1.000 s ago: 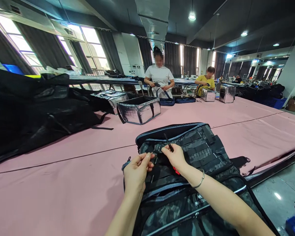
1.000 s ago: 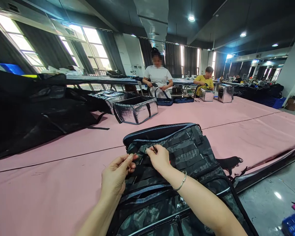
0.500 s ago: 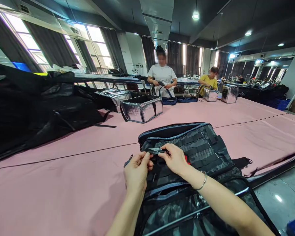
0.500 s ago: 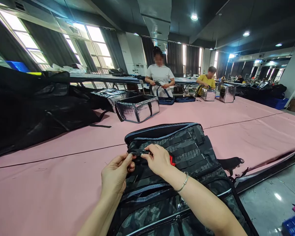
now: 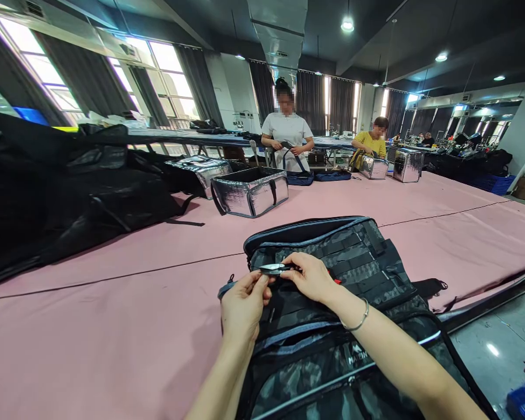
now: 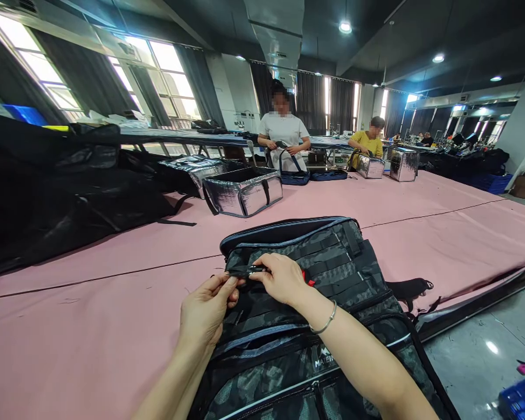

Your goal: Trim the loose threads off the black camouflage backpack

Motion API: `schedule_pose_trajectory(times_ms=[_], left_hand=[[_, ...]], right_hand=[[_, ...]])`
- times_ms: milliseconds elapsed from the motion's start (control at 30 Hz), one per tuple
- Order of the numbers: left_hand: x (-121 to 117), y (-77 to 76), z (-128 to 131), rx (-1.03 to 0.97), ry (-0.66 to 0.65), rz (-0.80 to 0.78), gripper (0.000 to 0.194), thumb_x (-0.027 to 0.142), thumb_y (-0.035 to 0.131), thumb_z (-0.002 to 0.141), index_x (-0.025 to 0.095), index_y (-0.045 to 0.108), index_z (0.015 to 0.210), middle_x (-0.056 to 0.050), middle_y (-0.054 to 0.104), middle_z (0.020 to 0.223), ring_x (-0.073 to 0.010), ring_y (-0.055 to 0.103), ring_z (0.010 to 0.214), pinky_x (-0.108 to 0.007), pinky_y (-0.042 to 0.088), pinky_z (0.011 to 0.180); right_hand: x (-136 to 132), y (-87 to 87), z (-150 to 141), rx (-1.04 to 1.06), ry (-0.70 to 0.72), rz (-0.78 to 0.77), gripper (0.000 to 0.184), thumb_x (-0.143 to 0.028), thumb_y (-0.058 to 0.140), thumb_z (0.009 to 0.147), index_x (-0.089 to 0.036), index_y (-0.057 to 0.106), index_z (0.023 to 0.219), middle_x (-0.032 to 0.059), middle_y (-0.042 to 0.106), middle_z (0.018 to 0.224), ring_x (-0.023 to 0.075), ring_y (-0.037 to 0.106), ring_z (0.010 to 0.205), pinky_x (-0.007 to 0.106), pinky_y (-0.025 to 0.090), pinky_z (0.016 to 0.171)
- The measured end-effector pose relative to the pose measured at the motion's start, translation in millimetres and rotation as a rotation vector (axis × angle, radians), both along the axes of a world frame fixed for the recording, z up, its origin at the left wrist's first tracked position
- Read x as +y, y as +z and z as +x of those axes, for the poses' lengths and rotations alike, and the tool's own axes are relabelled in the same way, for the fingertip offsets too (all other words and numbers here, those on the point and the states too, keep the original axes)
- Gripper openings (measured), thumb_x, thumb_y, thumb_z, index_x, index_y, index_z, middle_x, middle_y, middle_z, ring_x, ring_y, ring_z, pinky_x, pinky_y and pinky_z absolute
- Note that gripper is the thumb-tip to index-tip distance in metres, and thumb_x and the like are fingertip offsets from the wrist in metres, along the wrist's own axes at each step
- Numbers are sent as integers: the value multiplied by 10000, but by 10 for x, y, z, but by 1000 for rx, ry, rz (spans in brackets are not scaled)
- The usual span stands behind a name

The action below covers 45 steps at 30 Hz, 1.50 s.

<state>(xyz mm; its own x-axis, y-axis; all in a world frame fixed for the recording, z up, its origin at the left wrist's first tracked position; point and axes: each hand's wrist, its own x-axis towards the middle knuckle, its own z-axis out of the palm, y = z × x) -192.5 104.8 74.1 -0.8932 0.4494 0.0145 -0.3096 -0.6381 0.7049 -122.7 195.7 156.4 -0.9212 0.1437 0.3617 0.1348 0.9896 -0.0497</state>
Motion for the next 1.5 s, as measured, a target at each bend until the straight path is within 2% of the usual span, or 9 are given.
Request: schedule_pose_trajectory(times_ms=[167,467,700,967,1200,1367,1500], left_hand=[[13,-2,3,3,-4,-6,336,393,698,504,137,603,700,-9,609,591,-68,423,433,-188,292,400],[16,4,11,-6,3,-15,353,408,701,500,147,600,713,-4,612,593,-66,409,424,-192,297,404],[42,-11,14,7,22,-47,346,418,681,503,150,611,711,-7,617,593,-70,413,428,-191,302,407],[15,-13,25,32,40,-69,316,409,684,521,151,627,695,-22,629,592,-82,425,445,-195,313,416],[9,5,25,23,40,-71,311,431,662,526,161,603,668,-11,622,611,-76,411,439,-196,298,411],[18,1,32,23,28,-102,302,424,682,512,161,601,637,-19,622,582,-92,437,445,-201,309,413],[-24,50,60,-14,53,-61,316,428,685,517,155,612,661,-7,593,571,-94,434,450,-208,305,410]], right_hand=[[23,-7,3,13,-5,60,110,-254,612,860,-207,603,958,10,617,865,157,566,836,252,411,749],[48,-3,7,38,15,16,102,-232,620,852,-201,597,946,8,627,869,147,569,813,244,424,759],[50,41,4,7,10,55,120,-231,625,848,-188,598,957,18,628,873,156,574,823,251,422,758],[40,72,-1,-11,-4,45,26,-216,593,866,-207,606,887,14,649,884,161,584,869,260,417,793],[26,44,8,21,-15,-10,86,-214,605,847,-196,599,931,10,644,879,149,585,828,240,424,754],[67,0,11,30,17,32,69,-233,592,857,-189,613,906,23,643,876,161,582,840,250,418,756],[71,-15,14,91,-21,-79,46,-200,587,846,-201,618,879,3,653,858,146,585,817,235,419,752]])
